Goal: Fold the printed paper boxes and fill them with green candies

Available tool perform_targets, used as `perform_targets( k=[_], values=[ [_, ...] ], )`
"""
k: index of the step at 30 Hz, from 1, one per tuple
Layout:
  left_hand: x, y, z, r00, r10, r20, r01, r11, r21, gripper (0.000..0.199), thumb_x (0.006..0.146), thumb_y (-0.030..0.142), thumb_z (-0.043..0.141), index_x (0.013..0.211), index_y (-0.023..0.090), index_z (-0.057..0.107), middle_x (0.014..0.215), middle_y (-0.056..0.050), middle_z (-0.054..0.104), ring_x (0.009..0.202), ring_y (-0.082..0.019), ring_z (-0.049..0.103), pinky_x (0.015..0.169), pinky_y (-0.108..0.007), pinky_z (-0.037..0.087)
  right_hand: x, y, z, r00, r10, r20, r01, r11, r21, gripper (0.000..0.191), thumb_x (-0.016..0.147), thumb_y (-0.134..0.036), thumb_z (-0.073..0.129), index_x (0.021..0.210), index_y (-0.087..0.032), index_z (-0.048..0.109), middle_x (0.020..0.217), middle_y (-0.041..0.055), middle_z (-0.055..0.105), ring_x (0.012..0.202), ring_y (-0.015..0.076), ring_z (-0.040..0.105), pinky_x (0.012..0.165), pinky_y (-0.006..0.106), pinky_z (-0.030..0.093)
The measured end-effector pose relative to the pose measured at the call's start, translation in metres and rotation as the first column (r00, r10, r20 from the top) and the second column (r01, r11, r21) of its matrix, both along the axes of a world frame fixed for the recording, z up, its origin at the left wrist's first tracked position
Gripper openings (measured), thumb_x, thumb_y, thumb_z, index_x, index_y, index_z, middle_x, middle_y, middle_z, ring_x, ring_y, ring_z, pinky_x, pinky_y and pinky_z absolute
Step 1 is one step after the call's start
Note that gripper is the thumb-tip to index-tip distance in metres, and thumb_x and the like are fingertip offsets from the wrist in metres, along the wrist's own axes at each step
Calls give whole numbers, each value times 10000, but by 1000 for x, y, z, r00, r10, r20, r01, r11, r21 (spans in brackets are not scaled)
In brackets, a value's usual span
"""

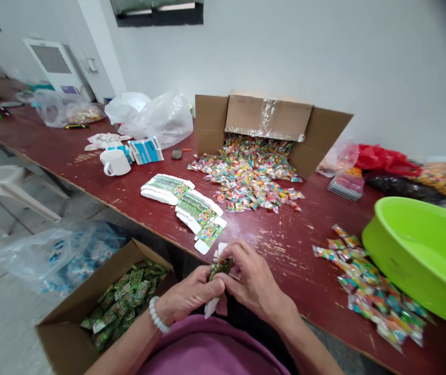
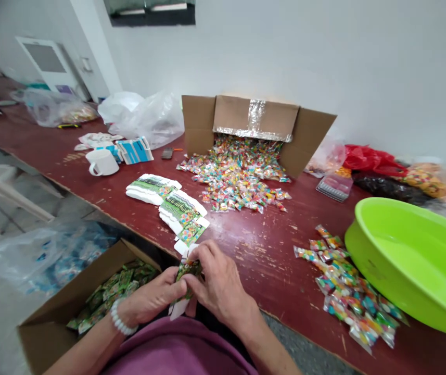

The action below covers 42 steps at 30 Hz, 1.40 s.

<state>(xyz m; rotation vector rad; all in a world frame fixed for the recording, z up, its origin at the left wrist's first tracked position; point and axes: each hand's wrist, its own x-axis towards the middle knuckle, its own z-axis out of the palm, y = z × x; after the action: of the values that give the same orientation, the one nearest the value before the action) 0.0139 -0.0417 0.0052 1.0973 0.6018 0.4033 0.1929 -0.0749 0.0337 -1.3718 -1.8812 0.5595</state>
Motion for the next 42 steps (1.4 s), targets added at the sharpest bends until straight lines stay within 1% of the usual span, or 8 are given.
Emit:
perform_targets(
  k=[8, 17, 19, 24, 32, 36, 38, 42],
  values=[
    [5, 7, -1, 996, -70, 51, 72, 997, -39, 557, 716, 626, 763, 958, 134, 666, 804, -28, 611, 594, -119, 572, 592, -227, 451, 1, -1, 1, 986, -32, -164, 27, 999, -29, 171, 775, -85, 681, 782, -220, 577, 744, -34, 588, 643, 125, 537, 607, 234, 396],
    [-2, 10, 6, 980, -188, -61, 188, 982, 4, 357, 667, 383, 820, 885, 148, 661, 668, 28, 576, 557, -109, 552, 544, -206, 430, 15, 3, 0, 888, 204, -412, -355, 872, -335, 235, 870, -346, 692, 948, -239, 499, 747, -46, 617, 632, 122, 573, 579, 222, 415],
    [0, 9, 7, 989, -136, -62, 135, 991, -18, 300, 664, 332, 806, 842, 152, 645, 631, 42, 541, 514, -102, 534, 505, -208, 429, 15, 6, -6, 832, 168, -529, -391, 854, -343, 302, 850, -400, 717, 940, -238, 478, 763, -38, 618, 632, 122, 578, 572, 222, 426],
    [6, 10, 8, 985, 156, -70, -154, 988, 29, 326, 759, 412, 747, 888, 132, 639, 734, -25, 648, 537, -139, 612, 525, -259, 490, 6, 11, -16, 906, -168, -389, 96, 976, -197, 325, 790, -362, 769, 1037, -233, 601, 726, -38, 583, 594, 125, 502, 550, 233, 398],
    [9, 11, -7, 933, 353, -66, -328, 912, 245, 354, 826, 387, 722, 1077, 161, 617, 926, -46, 695, 839, -168, 659, 745, -273, 532, -5, 17, -27, 880, -216, -422, 157, 973, -170, 327, 917, -435, 595, 699, -200, 659, 690, 15, 629, 650, 171, 573, 604, 270, 440],
    [6, 3, -10, 866, 498, -29, -471, 835, 285, 637, 835, 324, 718, 1374, 248, 386, 1016, -32, 697, 809, -163, 681, 737, -291, 562, -6, 17, -30, 830, -204, -520, 74, 963, -260, 228, 912, -397, 616, 1043, -220, 674, 789, 4, 679, 743, 181, 627, 680, 269, 492],
    [6, -2, -9, 850, 526, 9, -512, 823, 246, 721, 850, 316, 705, 1446, 283, 301, 1038, -28, 686, 780, -157, 687, 723, -295, 571, -12, 14, -34, 721, -237, -651, 31, 950, -311, 443, 897, -387, 651, 1299, -250, 526, 831, -7, 688, 756, 176, 647, 693, 273, 517],
    [7, -4, -6, 842, 535, 67, -537, 820, 199, 672, 858, 292, 695, 1450, 271, 379, 1181, -65, 665, 914, -170, 687, 806, -291, 565, -26, 11, -41, 589, -246, -769, 22, 957, -289, 435, 878, -384, 691, 1267, -255, 546, 954, 19, 716, 833, 170, 664, 763, 286, 533]
  ],
)
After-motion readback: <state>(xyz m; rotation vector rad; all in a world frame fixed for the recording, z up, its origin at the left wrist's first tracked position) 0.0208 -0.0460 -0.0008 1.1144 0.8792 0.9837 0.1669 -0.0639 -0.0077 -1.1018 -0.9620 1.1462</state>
